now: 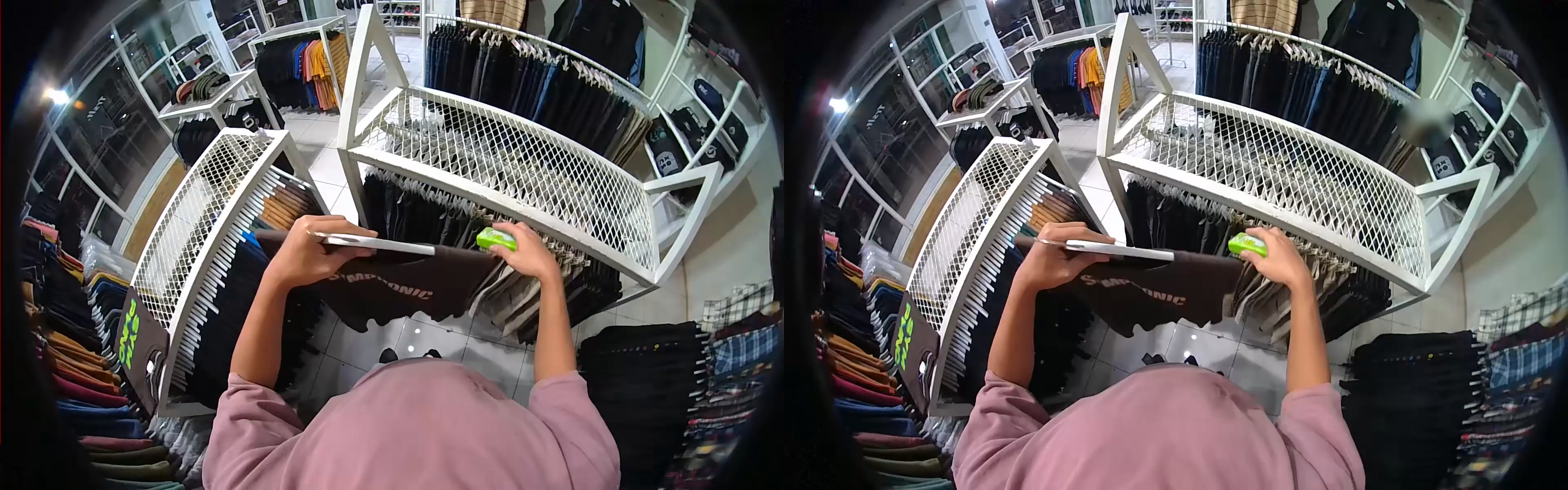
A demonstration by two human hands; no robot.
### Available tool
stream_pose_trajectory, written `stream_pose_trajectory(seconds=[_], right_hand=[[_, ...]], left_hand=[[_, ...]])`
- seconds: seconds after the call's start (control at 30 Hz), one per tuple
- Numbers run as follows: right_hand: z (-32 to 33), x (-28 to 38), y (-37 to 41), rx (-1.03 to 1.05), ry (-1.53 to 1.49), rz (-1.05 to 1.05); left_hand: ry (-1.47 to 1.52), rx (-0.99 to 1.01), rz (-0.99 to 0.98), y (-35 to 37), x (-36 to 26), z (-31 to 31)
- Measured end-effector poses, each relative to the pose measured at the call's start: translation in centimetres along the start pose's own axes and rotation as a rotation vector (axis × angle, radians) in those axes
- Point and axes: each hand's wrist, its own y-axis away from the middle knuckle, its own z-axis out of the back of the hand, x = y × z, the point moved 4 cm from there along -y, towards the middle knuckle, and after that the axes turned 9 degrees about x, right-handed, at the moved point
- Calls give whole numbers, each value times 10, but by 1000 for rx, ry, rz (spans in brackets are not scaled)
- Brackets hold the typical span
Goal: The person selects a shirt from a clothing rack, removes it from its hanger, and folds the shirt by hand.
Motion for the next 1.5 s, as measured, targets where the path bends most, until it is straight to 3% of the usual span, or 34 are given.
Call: stream_pose_trajectory(seconds=[0.07, 0.13, 0.17, 0.23, 0.27, 0.33, 0.37, 0.47, 0.53, 0.57, 0.63, 0.67, 0.77, 0.8, 0.83, 0.9, 0.93, 0.97, 1.1, 1.17, 1.23, 1.4, 1.5], right_hand=[[-4, -3, -3, -23, -20, -36], [-16, 27, -4, 104, -896, 170], [-21, 49, -3, 187, -971, 226], [-35, 72, -10, 232, -640, 422], [-40, 76, -10, 345, -748, 370], [-45, 89, -3, 570, -1024, 329], [-46, 99, 0, 560, -1078, 422], [-54, 118, 3, 618, -1105, 378], [-63, 124, 1, 531, -1136, 360], [-75, 127, 1, 546, -1135, 365], [-97, 131, -6, 333, -1200, 330], [-104, 140, -10, 282, -1177, 341], [-147, 158, -29, 145, -1008, 435], [-167, 161, -35, 136, -955, 444], [-164, 182, -28, 154, -937, 469], [-186, 196, -28, 140, -870, 541], [-185, 208, -25, 178, -782, 575], [-182, 216, -20, 268, -829, 561], [-177, 220, -35, 30, -728, 633], [-172, 226, -43, -173, -562, 746], [-164, 236, -52, -358, -348, 912], [-157, 197, -103, -517, -141, 875], [-144, 141, -125, -810, -180, 499]], left_hand=[[3, -6, 30, 2, 15, 0], [58, 8, 27, -2, 21, 0], [2, 5, 69, -2, 33, 0], [-43, -52, 60, -8, 24, 5], [140, 40, 223, -12, 27, 7], [-15, -54, 201, -13, 32, 7], [-161, -143, 176, -9, 38, 7], [-93, -102, 262, -6, 55, 8], [-122, -95, 241, 0, 72, 6], [-246, -186, 166, 6, 82, 3], [-290, -565, 270, 16, 61, -3], [-151, -673, 407, 28, 85, -15], [473, -614, 681, 42, 90, -46], [444, -679, 702, 43, 78, -48], [193, -659, 780, 50, 80, -44], [202, -803, 640, 77, 119, -46], [170, -816, 685, 80, 106, -34], [283, -731, 864, 89, 94, -27], [339, -767, 863, 127, 87, -20], [329, -825, 614, 134, 84, -19], [398, -818, 669, 133, 67, -12], [620, -709, 768, 136, 55, -3], [729, -693, 807, 148, 64, -2]])
